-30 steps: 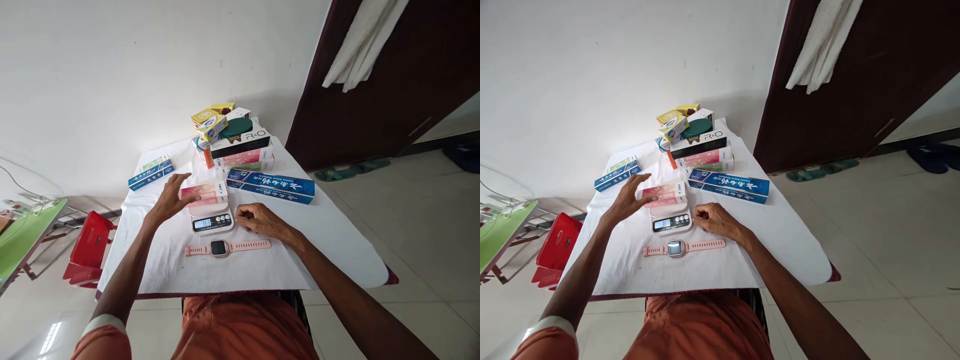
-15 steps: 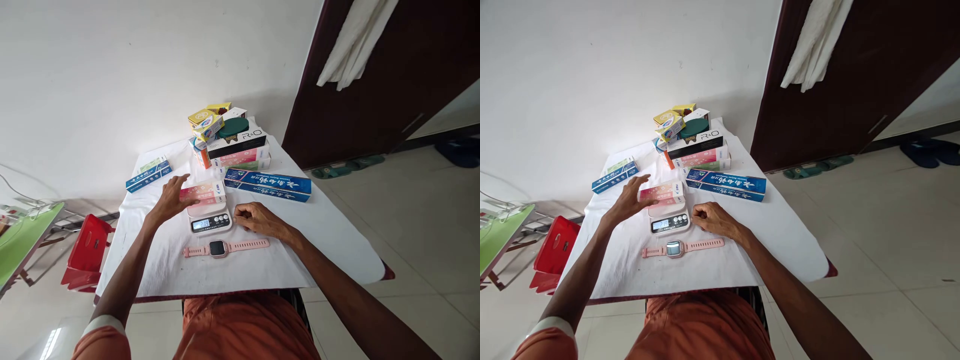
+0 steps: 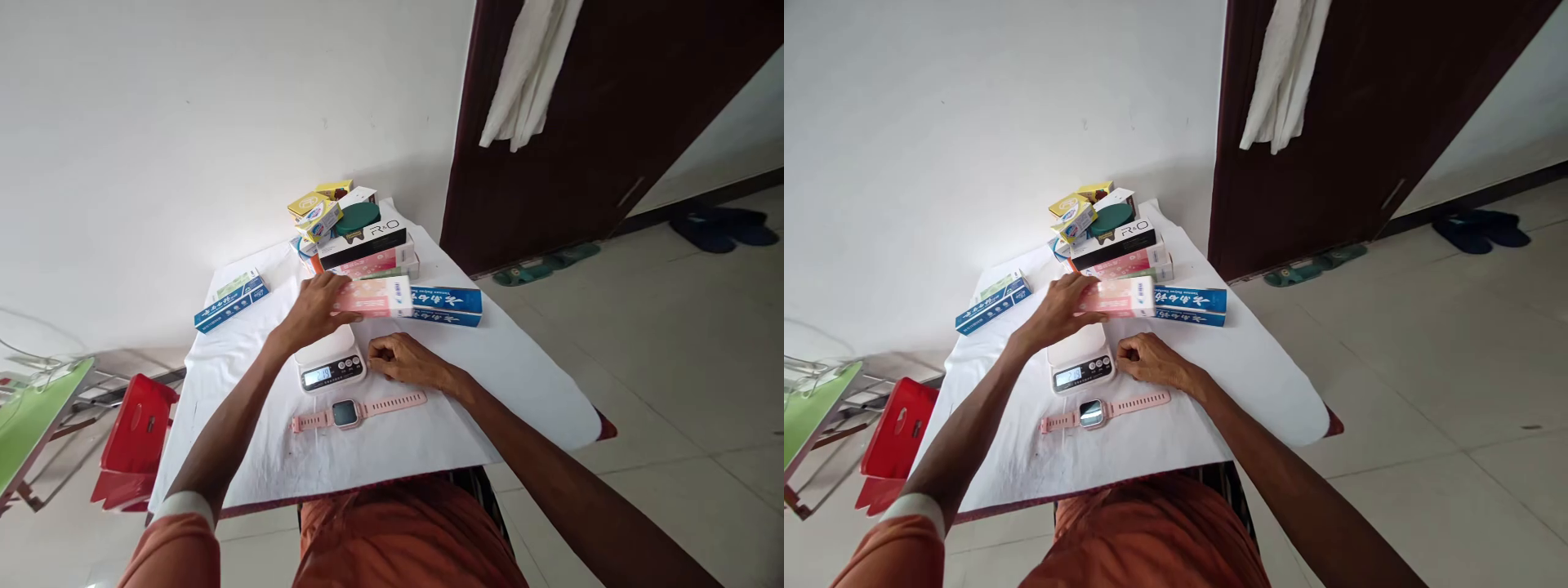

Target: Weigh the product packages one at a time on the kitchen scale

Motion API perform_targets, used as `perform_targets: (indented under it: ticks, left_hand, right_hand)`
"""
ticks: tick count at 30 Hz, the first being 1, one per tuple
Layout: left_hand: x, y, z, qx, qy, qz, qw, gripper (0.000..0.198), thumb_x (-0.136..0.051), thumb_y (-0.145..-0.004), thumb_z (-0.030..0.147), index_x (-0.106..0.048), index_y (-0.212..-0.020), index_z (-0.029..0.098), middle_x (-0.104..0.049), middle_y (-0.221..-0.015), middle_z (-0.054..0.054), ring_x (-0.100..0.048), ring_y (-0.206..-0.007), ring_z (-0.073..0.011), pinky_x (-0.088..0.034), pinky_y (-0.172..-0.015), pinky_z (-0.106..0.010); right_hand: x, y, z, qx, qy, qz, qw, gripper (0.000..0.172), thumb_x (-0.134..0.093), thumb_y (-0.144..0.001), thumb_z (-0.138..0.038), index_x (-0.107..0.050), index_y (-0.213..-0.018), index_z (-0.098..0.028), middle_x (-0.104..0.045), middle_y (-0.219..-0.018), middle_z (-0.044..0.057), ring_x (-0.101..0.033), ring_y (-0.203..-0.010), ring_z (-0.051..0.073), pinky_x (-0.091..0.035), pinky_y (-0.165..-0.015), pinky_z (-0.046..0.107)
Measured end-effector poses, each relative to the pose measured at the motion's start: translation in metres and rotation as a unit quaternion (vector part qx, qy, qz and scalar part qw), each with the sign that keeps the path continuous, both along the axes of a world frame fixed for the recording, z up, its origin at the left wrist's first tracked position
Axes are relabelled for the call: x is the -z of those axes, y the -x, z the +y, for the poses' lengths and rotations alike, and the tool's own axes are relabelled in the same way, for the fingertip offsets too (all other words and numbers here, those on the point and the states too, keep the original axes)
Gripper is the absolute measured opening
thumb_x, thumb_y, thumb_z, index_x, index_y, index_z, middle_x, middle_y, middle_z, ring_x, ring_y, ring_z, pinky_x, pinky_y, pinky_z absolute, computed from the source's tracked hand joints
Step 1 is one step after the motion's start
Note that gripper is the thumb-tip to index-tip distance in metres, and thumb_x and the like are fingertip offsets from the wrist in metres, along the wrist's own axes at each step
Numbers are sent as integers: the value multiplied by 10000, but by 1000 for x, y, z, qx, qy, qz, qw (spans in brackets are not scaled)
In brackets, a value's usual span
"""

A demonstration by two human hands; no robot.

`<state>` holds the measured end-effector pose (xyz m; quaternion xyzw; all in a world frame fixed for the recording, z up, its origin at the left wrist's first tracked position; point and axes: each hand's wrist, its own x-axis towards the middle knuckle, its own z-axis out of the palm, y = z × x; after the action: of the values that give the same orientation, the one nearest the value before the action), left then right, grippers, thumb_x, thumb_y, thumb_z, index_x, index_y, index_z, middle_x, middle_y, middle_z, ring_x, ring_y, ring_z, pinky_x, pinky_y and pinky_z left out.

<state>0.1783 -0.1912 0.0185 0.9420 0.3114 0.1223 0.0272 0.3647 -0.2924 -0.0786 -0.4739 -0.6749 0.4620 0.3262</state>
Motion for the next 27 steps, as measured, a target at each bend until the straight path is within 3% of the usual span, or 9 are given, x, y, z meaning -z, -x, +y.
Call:
perform_targets:
  ticks: [3,6,9,12,16,19,23,27]
  left_hand:
    - [9,-47,8,26,-19,30,999,521,-697,-918,494,-573,-1323,191,-620,-1274,-134,-563,-1185,-312,-436,-1016,-459]
    - [19,-78,17,23,-34,55,998,513,-703,-919,461,-595,-1316,155,-589,-1316,-164,-532,-1211,-327,-430,-1014,-460]
    - [25,-86,22,13,-52,56,997,445,-665,-949,428,-621,-1302,161,-567,-1332,-171,-520,-1211,-332,-429,-998,-467]
    - [26,-76,20,11,-60,32,998,447,-672,-943,438,-621,-1316,196,-563,-1332,-162,-523,-1197,-332,-438,-982,-478]
    - [27,-36,17,28,-39,-43,998,556,-666,-936,522,-565,-1387,213,-575,-1323,-149,-546,-1203,-305,-462,-992,-462]
    - [34,18,28,-26,-34,-92,995,570,-659,-938,537,-553,-1391,209,-581,-1323,-151,-548,-1239,-298,-475,-1011,-458]
    - [41,106,61,-182,-29,-98,978,532,-691,-921,430,-558,-1378,192,-576,-1323,-154,-561,-1233,-289,-466,-1063,-461]
    - [42,177,96,-386,7,6,922,606,-651,-907,375,-488,-1454,174,-489,-1481,-194,-481,-1363,-329,-409,-1126,-480]
  right_hand:
    - [1,-1,0,0,15,8,1000,105,-564,-783,-223,-574,-682,-195,-581,-569,-34,-507,-541,123,-372,-552,253]
    - [2,0,0,5,10,8,1000,104,-557,-777,-206,-566,-674,-195,-584,-564,-31,-512,-541,123,-366,-550,251]
    - [3,0,1,9,-11,-4,1000,109,-558,-764,-187,-570,-655,-192,-587,-566,-26,-516,-554,124,-362,-562,253]
    - [4,0,1,8,-23,-9,1000,111,-559,-764,-191,-567,-653,-191,-592,-583,-25,-515,-567,125,-366,-578,257]
    - [4,0,0,6,-15,-14,1000,126,-561,-782,-232,-552,-662,-196,-572,-576,-32,-505,-567,124,-364,-586,262]
    - [4,0,-1,-3,-5,-21,1000,165,-564,-807,-286,-552,-667,-198,-543,-562,-38,-474,-546,117,-351,-570,264]
    - [2,1,-1,-14,27,-25,999,217,-567,-832,-364,-569,-695,-197,-551,-565,-32,-461,-533,117,-349,-545,261]
    - [3,2,-1,-12,60,-18,998,253,-579,-842,-424,-582,-726,-198,-559,-581,-26,-457,-530,118,-357,-517,253]
